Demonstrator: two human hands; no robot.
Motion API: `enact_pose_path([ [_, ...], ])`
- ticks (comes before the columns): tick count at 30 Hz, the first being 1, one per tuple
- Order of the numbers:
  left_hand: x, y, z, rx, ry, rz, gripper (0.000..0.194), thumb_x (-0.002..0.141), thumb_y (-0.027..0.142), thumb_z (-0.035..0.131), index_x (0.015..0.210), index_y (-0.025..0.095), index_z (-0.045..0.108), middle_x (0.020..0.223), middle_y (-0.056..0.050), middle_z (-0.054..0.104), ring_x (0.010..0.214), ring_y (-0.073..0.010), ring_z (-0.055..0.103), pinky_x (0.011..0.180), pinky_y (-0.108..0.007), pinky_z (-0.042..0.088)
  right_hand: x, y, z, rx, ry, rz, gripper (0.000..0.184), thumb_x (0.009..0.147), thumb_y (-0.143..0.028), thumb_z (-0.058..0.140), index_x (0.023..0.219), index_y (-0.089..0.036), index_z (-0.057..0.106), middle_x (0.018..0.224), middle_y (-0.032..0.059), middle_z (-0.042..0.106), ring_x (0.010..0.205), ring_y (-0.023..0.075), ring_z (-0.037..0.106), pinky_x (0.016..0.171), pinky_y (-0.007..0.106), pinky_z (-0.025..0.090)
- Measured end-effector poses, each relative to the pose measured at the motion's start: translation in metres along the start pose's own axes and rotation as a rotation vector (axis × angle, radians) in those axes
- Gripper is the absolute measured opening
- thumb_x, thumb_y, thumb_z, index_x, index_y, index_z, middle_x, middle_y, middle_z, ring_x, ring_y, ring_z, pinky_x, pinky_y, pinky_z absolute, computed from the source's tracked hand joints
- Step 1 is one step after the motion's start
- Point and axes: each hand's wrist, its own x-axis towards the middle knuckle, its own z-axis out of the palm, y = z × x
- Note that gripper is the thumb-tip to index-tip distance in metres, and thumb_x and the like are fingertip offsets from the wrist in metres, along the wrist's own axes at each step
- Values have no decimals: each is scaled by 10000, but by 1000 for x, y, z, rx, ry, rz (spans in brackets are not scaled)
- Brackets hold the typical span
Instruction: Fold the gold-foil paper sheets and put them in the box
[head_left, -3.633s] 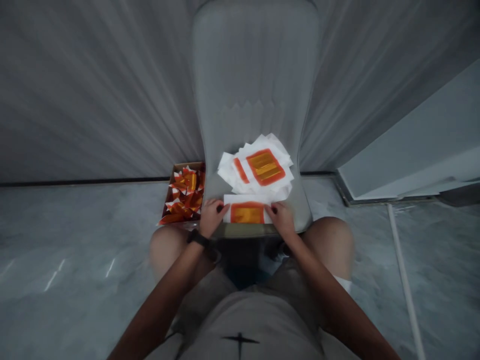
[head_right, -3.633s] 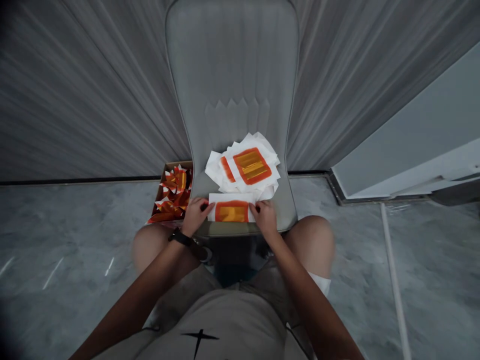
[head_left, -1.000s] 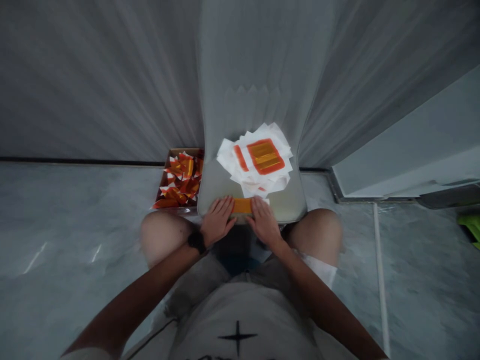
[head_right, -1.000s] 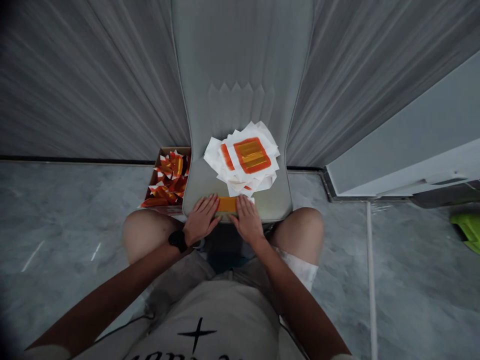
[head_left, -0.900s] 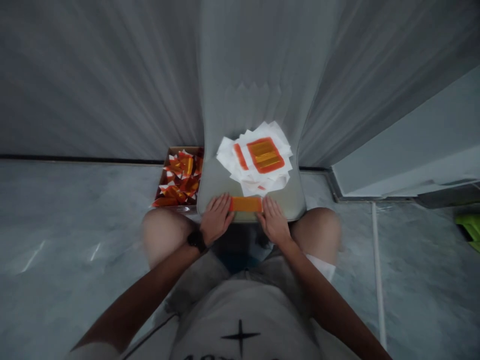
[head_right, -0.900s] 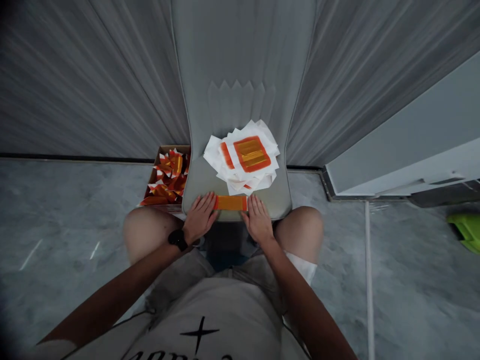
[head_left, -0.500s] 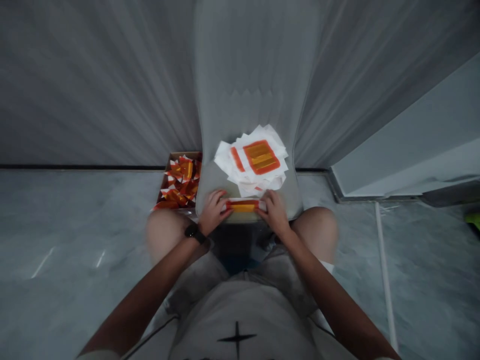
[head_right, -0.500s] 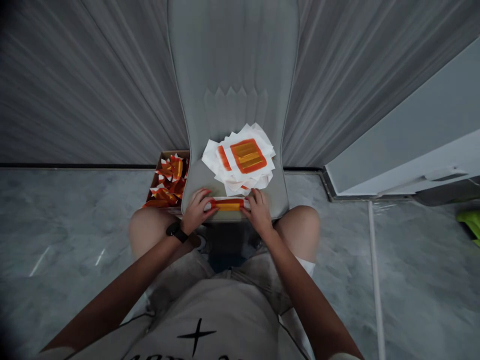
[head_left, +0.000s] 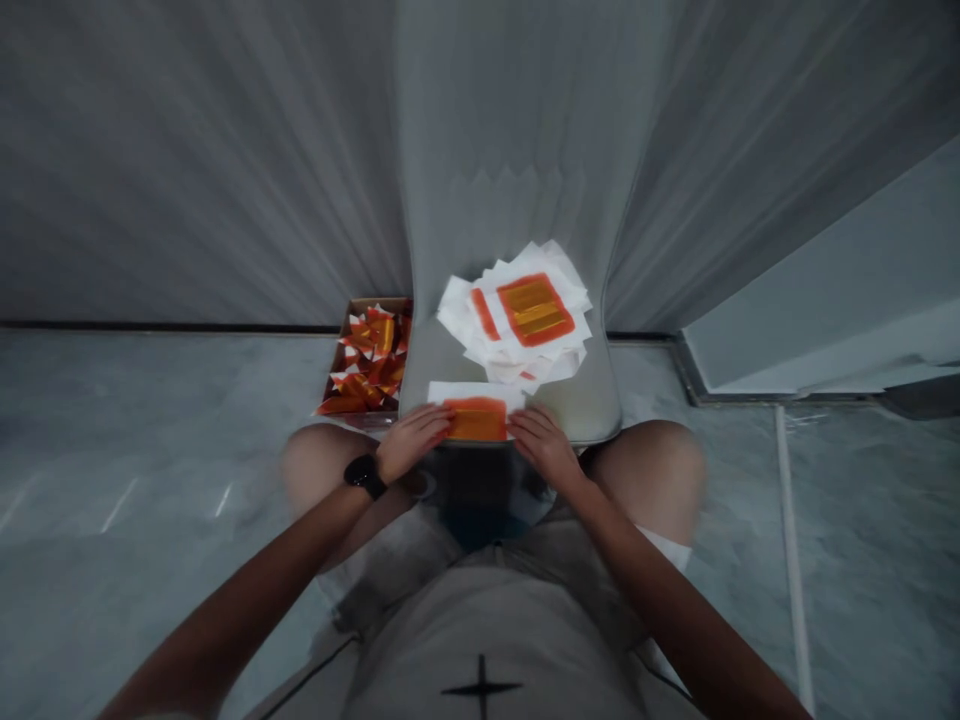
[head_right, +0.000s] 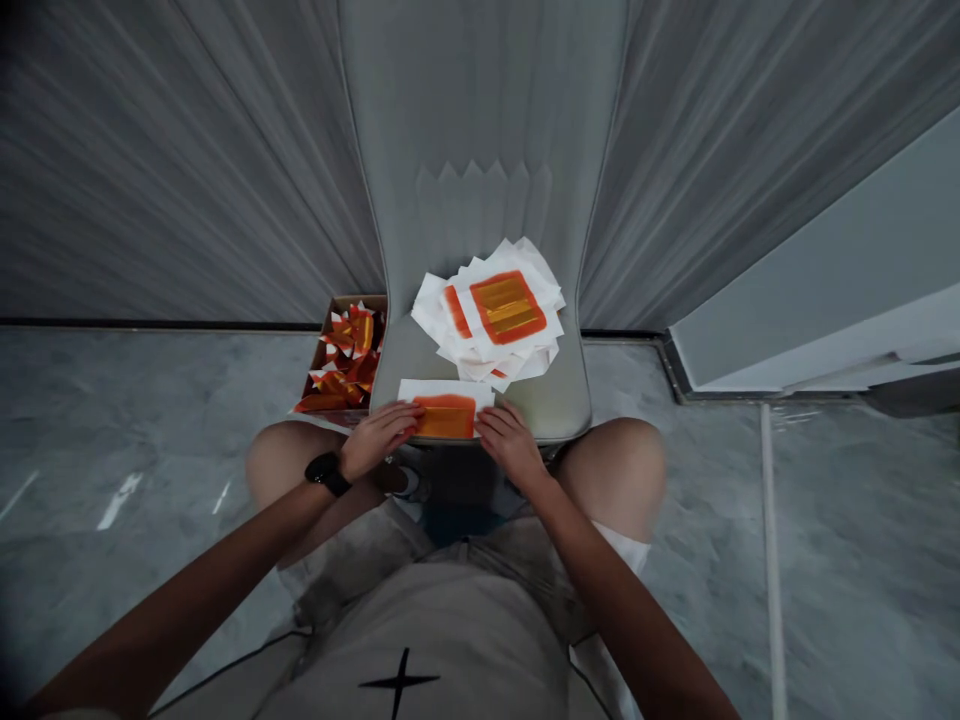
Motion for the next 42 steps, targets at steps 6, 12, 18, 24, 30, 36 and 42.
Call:
enact_pose_path([
  [6, -4, -5, -1, -129, -5, 2, 320, 1063, 334, 472, 1299, 257, 674, 1361, -52, 692, 1303, -183, 617, 1175, -428, 464, 2, -1, 3, 124, 36, 39, 201, 1020, -316, 593, 1046, -241, 777, 1214, 83, 728, 1197, 251, 616, 1042, 456, 530],
  [12, 12, -3, 6, 43, 156, -160, 271, 1025, 328, 554, 1205, 231, 732, 1202, -97, 744, 1172, -247, 647, 1037, -446, 508, 18, -7, 19, -37, 121, 311, 302, 1040, -383, 533, 1009, -178, 753, 1038, 126, 695, 1005, 274, 605, 927, 438, 518],
  [18, 8, 14, 18, 212, 62, -28, 436, 1010, 129, 478, 1403, 248, 625, 1419, -70, 655, 1351, -242, 564, 1185, -473, 394, 21, -16, 28, -230, 107, 357, 303, 1046, -316, 511, 1217, -167, 712, 1154, 161, 683, 1108, 304, 580, 978, 466, 488],
  [24, 1, 41, 27, 259, 37, -114, 538, 995, 142, 435, 1530, 140, 486, 1546, -108, 531, 1494, -244, 423, 1277, -467, 283, 15, -32, 36, -294, 33, 93, 428, 1023, -140, 463, 1430, -174, 589, 1415, 134, 635, 1383, 278, 498, 1232, 523, 296],
  [30, -1, 47, 30, 295, -13, -179, 558, 1046, 284, 410, 1568, 86, 411, 1624, -137, 412, 1556, -260, 305, 1294, -467, 235, 6, -50, 60, -318, -20, 144, 533, 1058, -312, 459, 1555, -123, 430, 1567, 165, 499, 1507, 293, 382, 1262, 563, 206],
  [36, -9, 53, 41, 323, -16, -339, 666, 1044, 379, 405, 1607, 38, 305, 1670, -181, 296, 1583, -293, 222, 1296, -486, 204, -7, -54, 57, -307, -48, 231, 661, 1069, -413, 419, 1616, -66, 287, 1614, 201, 411, 1541, 295, 324, 1258, 536, 225],
  [42, 3, 81, 41, 206, 210, -557, 640, 1046, 393, 395, 1559, 11, 374, 1621, -255, 367, 1559, -348, 277, 1268, -563, 229, 1, -53, 48, -336, -38, 256, 599, 1074, -409, 411, 1545, -38, 424, 1558, 213, 490, 1473, 312, 431, 1229, 517, 280],
])
